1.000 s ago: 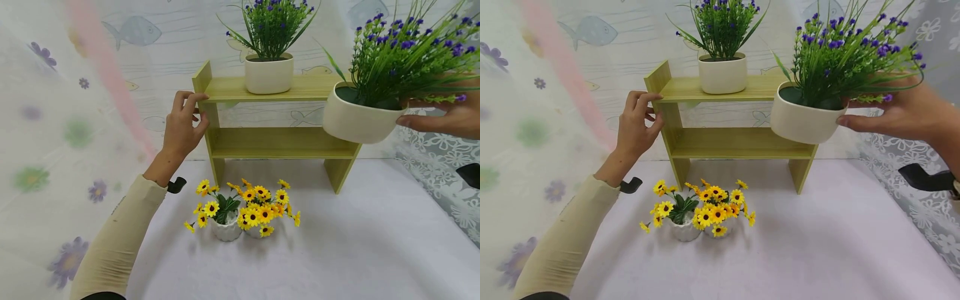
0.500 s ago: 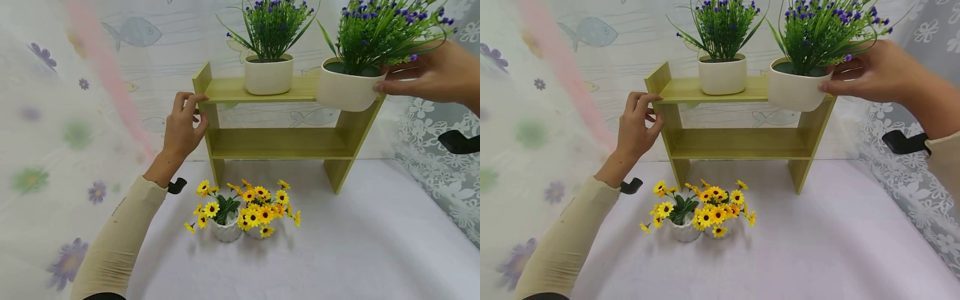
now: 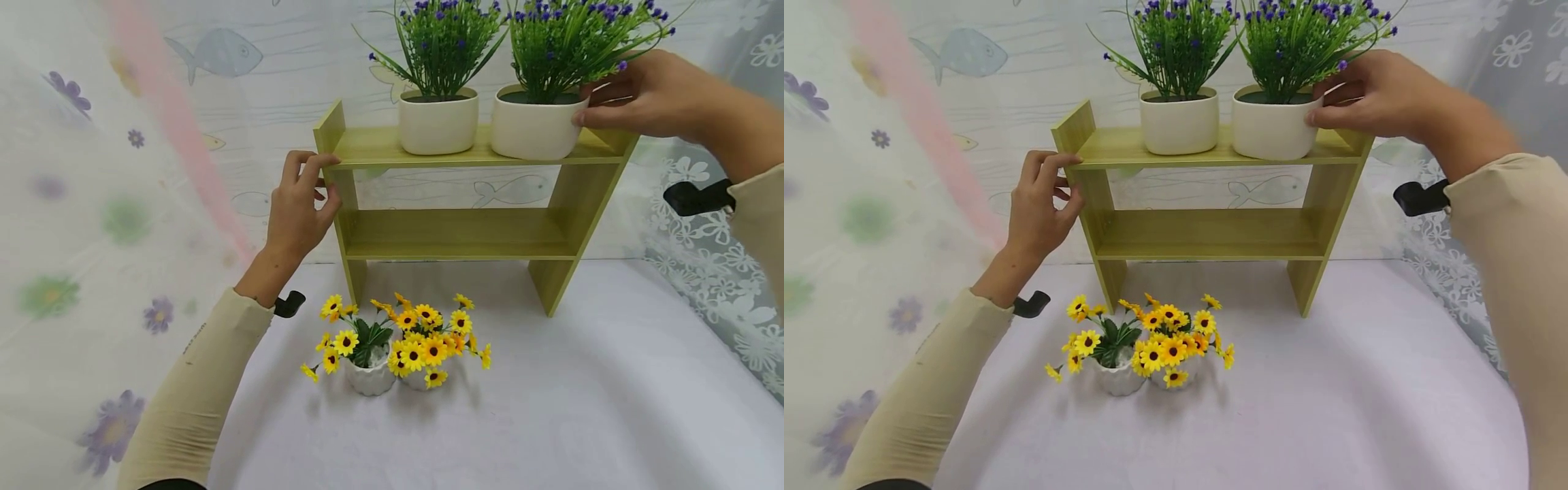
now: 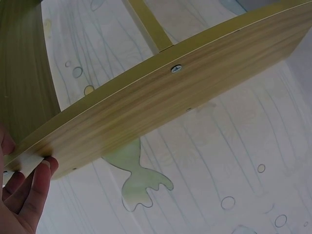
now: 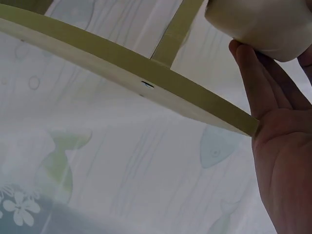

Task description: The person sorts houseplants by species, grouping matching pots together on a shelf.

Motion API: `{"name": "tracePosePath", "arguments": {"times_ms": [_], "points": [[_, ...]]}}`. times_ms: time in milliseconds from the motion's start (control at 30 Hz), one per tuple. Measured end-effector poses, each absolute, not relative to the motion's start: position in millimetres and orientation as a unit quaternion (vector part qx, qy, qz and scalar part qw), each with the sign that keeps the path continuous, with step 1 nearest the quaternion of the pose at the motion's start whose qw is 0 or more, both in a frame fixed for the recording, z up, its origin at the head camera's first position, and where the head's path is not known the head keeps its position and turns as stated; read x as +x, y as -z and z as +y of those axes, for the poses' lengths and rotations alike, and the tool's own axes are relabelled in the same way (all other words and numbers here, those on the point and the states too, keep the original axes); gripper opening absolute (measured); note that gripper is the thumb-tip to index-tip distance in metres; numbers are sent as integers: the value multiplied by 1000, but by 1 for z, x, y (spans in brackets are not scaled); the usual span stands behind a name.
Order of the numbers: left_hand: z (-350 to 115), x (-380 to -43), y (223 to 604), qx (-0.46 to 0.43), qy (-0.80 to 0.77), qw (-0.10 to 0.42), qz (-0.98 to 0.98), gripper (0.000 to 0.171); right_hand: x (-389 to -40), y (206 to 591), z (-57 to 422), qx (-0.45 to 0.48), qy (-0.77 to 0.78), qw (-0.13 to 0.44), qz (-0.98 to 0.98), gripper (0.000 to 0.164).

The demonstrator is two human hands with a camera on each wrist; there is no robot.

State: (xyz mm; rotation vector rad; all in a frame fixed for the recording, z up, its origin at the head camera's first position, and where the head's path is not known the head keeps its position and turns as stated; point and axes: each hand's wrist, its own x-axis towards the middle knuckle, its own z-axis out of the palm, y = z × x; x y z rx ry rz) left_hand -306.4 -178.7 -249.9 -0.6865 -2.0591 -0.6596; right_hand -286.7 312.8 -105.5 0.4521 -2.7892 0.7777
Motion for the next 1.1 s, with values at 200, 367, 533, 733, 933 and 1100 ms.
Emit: {"name": "tracePosePath", "arguments": {"times_ms": [200, 367, 533, 733, 933, 1100], "points": [[-179, -307, 251, -277, 263, 424, -821, 35, -297, 104, 309, 139, -301, 57, -942, 74], [-180, -307, 252, -275, 261, 429, -820, 35, -302, 104, 306, 132, -295, 59, -945, 75], [-180, -307, 252, -276, 256, 430, -820, 35, -299, 109, 306, 125, -278, 90, -948, 75], [-179, -308, 252, -276, 256, 430, -821, 35, -287, 116, 308, 124, -260, 141, -947, 71], [-178, -308, 251, -273, 254, 427, -824, 35, -265, 127, 309, 159, -221, 206, -940, 62], [-178, -308, 252, -273, 255, 429, -822, 35, -246, 142, 308, 210, -210, 271, -916, 53]]}}
